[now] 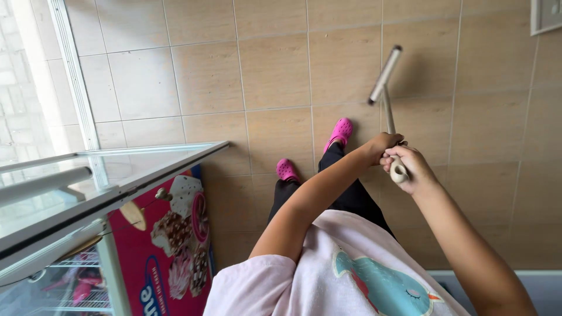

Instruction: The person sweeps the tiled floor of a store using a broom and dustpan. They move around shelves and a freezer, sweeping debris into the dustpan and then emptying it.

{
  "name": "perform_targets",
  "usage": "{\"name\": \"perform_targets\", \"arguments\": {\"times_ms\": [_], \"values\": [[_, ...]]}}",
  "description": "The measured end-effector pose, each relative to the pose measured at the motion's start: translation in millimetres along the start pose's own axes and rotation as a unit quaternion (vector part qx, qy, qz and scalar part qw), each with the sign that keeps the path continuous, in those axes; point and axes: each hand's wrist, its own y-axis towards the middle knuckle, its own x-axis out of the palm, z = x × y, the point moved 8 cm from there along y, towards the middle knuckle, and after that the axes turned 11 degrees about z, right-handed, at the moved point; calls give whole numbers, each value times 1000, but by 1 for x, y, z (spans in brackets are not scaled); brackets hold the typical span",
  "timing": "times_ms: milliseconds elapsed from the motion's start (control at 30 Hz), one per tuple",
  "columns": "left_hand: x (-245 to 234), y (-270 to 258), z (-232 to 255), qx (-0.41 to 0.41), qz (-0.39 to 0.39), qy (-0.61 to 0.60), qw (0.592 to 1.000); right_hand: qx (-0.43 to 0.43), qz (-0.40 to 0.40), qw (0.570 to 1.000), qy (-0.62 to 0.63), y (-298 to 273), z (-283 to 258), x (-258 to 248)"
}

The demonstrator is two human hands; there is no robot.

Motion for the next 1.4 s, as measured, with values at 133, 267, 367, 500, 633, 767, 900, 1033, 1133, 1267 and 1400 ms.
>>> {"name": "perform_targets", "arguments": {"times_ms": [133,267,367,500,633,767,900,1033,1133,1267,1400], "values": [[-1,71,26,-12,-5,-71,997,-13,25,999,-38,85,-32,-15],[-73,128,45,33,108,-19,993,39,25,994,-104,164,-31,3],[-150,107,58,43,187,-56,980,124,-1,973,-196,201,-7,54],[-250,117,60,126,155,-165,966,159,-57,944,-283,178,11,153],[-271,43,95,109,267,-214,933,177,-135,928,-299,180,15,196],[-291,44,152,146,492,-125,849,152,-179,948,-213,200,-32,208],[-221,60,212,225,506,-124,823,173,-199,950,-164,200,-107,179],[-78,82,254,242,357,-158,888,80,-156,954,-243,153,-205,110],[2,110,288,259,274,-59,924,26,-100,957,-272,112,-271,93],[59,174,319,186,197,44,962,0,20,973,-229,147,-318,55],[36,219,377,147,113,41,982,-8,48,966,-255,286,-342,54]]}}
